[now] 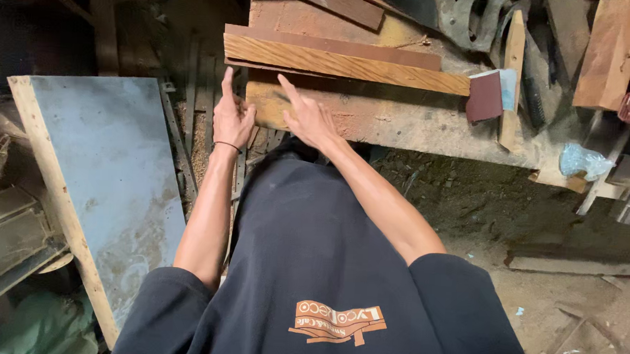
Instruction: The person sands a small wooden plank with a sanding block, then marks it with a pen and cuts it with a hand saw. The person handles the plank and tools on a cluttered workbench.
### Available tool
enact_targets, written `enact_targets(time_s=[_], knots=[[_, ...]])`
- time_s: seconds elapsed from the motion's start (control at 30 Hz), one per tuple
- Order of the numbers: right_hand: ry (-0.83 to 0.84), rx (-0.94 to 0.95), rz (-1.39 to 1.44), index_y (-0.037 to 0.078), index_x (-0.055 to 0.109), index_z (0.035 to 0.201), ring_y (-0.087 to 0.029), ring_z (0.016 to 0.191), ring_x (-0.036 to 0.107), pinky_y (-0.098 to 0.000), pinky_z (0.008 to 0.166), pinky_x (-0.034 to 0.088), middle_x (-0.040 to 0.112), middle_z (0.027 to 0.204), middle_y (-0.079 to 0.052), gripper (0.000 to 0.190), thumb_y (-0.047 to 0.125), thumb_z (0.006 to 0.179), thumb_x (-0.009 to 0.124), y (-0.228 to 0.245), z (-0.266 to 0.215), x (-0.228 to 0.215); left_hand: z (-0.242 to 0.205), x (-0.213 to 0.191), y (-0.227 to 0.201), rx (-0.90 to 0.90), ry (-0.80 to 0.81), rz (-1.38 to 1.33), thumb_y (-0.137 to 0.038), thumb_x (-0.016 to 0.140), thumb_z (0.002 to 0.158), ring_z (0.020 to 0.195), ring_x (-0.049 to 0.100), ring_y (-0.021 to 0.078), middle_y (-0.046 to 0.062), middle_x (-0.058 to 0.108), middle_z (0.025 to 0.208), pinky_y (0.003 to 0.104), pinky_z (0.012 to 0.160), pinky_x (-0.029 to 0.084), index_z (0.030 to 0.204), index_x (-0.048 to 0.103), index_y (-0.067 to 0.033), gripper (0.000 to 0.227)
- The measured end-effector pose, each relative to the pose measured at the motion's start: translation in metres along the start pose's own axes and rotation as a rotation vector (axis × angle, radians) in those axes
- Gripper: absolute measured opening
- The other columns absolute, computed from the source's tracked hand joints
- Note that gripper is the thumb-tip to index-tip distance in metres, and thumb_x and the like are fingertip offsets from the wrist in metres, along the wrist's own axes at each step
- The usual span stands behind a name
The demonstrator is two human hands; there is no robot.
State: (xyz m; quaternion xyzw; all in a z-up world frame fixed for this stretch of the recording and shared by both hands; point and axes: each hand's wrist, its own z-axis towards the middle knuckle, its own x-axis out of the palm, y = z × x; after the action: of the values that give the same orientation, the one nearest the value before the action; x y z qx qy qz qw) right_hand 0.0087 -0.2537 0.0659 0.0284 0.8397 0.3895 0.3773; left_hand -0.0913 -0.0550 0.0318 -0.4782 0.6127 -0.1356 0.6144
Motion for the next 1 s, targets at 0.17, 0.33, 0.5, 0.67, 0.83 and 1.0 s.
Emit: enact_targets(time_s=[0.17, 0.33, 0.5, 0.67, 0.83, 1.0], knots=[[-0.065, -0.062, -0.223, 0.026, 0.005, 0.167, -0.03, 0.044, 0.054, -0.0467, 0.047, 0.047, 0.061, 0.058, -0.014, 0.1, 0.014, 0.087, 0.065, -0.004, 0.01, 0.009, 0.014, 0.005, 0.002, -0.018, 0.034, 0.089, -0.009, 0.073, 0.089, 0.074, 0.066, 0.0274, 0.013, 0.067, 0.083, 0.042, 0.072, 0.056, 0.167, 0.013, -0.0179, 0.099], [-0.114, -0.03, -0.248, 0.024, 0.003, 0.166, -0.033, 0.048, 0.06, -0.0491, 0.051, 0.052, 0.063, 0.061, -0.015, 0.102, 0.016, 0.087, 0.067, -0.023, 0.007, 0.012, 0.016, 0.016, 0.017, 0.022, 0.013, 0.022, -0.009, 0.076, 0.088, 0.074, 0.067, 0.0258, 0.013, 0.067, 0.084, 0.039, 0.073, 0.058, 0.167, 0.016, -0.015, 0.099], [-0.103, 0.056, -0.262, 0.023, 0.004, 0.165, -0.04, 0.056, 0.064, -0.0541, 0.058, 0.055, 0.066, 0.065, -0.019, 0.103, 0.018, 0.085, 0.068, -0.043, -0.014, -0.004, 0.02, 0.022, 0.029, -0.006, 0.037, 0.011, -0.01, 0.077, 0.088, 0.072, 0.067, 0.0236, 0.011, 0.067, 0.083, 0.038, 0.072, 0.058, 0.167, 0.017, -0.0159, 0.099], [-0.164, 0.112, -0.195, 0.026, 0.005, 0.165, -0.047, 0.062, 0.064, -0.059, 0.063, 0.053, 0.066, 0.067, -0.024, 0.101, 0.02, 0.088, 0.069, -0.06, -0.042, -0.022, 0.021, 0.03, 0.032, 0.074, 0.005, -0.007, -0.01, 0.078, 0.09, 0.071, 0.066, 0.0221, 0.011, 0.066, 0.085, 0.036, 0.069, 0.058, 0.168, 0.017, -0.0163, 0.099], [-0.151, 0.161, -0.202, 0.029, 0.007, 0.166, -0.044, 0.058, 0.063, -0.057, 0.062, 0.053, 0.063, 0.064, -0.023, 0.1, 0.018, 0.088, 0.068, -0.061, -0.045, -0.025, 0.02, 0.028, 0.029, 0.031, -0.025, -0.067, -0.01, 0.078, 0.092, 0.069, 0.065, 0.0179, 0.008, 0.066, 0.083, 0.033, 0.068, 0.058, 0.168, 0.012, -0.0141, 0.101], [-0.118, 0.176, -0.157, 0.029, 0.005, 0.167, -0.03, 0.045, 0.054, -0.0482, 0.05, 0.05, 0.057, 0.055, -0.013, 0.097, 0.016, 0.092, 0.065, -0.059, -0.044, -0.026, 0.021, 0.024, 0.029, -0.043, -0.063, -0.148, -0.01, 0.077, 0.094, 0.071, 0.063, 0.0135, 0.005, 0.066, 0.083, 0.031, 0.067, 0.057, 0.17, 0.008, -0.0167, 0.103]])
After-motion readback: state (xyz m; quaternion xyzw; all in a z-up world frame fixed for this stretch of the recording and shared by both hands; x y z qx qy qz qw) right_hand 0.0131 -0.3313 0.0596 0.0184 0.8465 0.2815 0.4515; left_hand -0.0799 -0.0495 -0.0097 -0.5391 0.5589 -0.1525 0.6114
